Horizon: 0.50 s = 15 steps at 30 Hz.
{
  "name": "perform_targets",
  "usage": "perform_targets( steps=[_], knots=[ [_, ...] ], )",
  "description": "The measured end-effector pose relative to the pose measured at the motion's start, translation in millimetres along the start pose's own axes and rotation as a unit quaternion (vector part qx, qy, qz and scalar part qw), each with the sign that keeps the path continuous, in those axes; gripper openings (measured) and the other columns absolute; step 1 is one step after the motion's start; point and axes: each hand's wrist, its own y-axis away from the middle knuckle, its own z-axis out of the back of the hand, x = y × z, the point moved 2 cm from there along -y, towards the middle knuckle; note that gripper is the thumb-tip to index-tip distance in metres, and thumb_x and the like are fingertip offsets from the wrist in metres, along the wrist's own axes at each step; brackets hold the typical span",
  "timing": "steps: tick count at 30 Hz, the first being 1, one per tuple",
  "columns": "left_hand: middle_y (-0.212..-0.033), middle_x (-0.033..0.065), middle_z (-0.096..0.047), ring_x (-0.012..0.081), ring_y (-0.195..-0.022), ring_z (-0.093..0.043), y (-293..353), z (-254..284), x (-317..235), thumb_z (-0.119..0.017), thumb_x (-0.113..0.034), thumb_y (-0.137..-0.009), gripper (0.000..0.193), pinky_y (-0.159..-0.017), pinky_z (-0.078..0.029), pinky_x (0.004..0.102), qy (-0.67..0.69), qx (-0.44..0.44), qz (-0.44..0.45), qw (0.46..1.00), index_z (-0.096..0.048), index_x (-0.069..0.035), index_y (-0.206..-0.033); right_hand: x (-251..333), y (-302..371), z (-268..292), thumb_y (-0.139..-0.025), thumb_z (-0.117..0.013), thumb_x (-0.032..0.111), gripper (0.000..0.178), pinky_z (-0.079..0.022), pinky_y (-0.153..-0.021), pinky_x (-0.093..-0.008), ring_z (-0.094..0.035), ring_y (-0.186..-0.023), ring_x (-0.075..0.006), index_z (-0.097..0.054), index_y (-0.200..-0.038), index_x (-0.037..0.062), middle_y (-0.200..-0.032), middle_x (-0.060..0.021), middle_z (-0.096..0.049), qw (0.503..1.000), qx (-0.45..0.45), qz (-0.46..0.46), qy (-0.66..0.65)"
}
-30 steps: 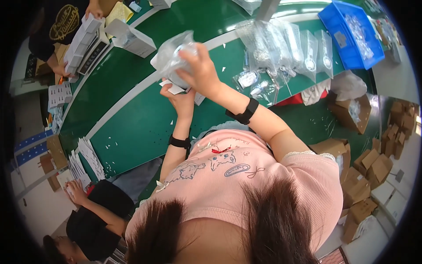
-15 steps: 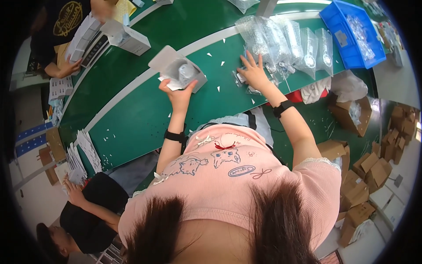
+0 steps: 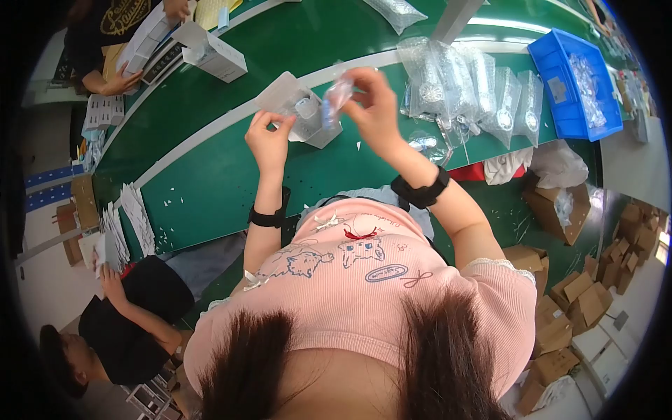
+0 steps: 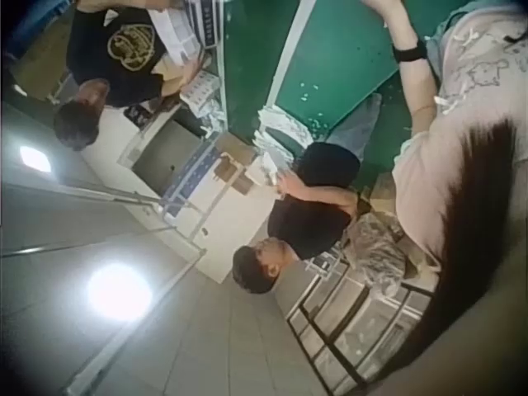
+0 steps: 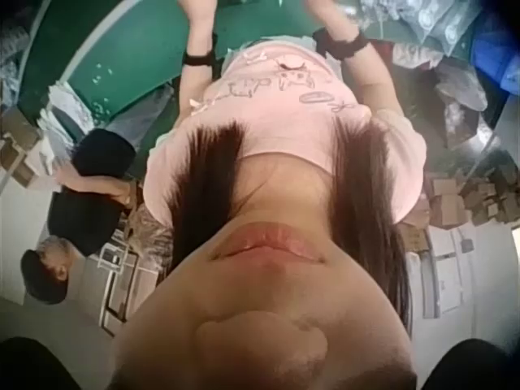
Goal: The person packages items by hand, placing a bubble-wrapped device and a small plastic bag into a white box. They then fold the box flaps closed and set the completed package aside on the green workbench before repeating the process.
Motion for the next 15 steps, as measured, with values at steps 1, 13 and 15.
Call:
perform_targets(
  steps=[1,13,15],
  knots=[
    [-0.068,0.0065,-0.052,0.0152,-0.052,-0.044,-3.0,0.2,-1.0,-0.073,-0.007,-0.061,0.019,-0.049,-0.035,0.0261,0.006,-0.009,-0.012,1.0,-0.056,0.001,-0.063,-8.3,1.7,-5.9,-0.07,-0.067,0.0,0.027,-0.049,-0.077,-0.0331,-0.055,-0.088,-0.0154,-0.054,-0.093,0.0031,-0.096,-0.0078,-0.053,0.997,0.035,0.004,0.063],
    [-0.063,0.0027,-0.047,0.0106,-0.049,-0.038,-10.6,-2.1,14.2,-0.071,-0.005,-0.062,0.021,-0.046,-0.029,0.0242,0.074,-0.047,-0.005,0.996,-0.052,0.001,-0.062,-11.6,-10.8,-20.2,-0.063,-0.07,0.017,0.017,-0.029,-0.097,-0.0499,-0.05,-0.094,-0.0207,-0.059,-0.075,0.0109,-0.079,0.002,-0.054,0.778,0.359,0.242,0.456],
    [-0.063,0.0024,-0.048,0.0102,-0.05,-0.038,-8.6,-1.6,13.8,-0.071,-0.005,-0.063,0.021,-0.045,-0.029,0.0238,0.075,-0.045,0.0,0.996,-0.051,0.001,-0.063,-7.2,-17.9,-18.1,-0.063,-0.069,0.019,0.016,-0.026,-0.099,-0.0514,-0.05,-0.095,-0.0193,-0.059,-0.073,0.0116,-0.076,0.0038,-0.054,0.781,0.395,0.223,0.431]
  ],
)
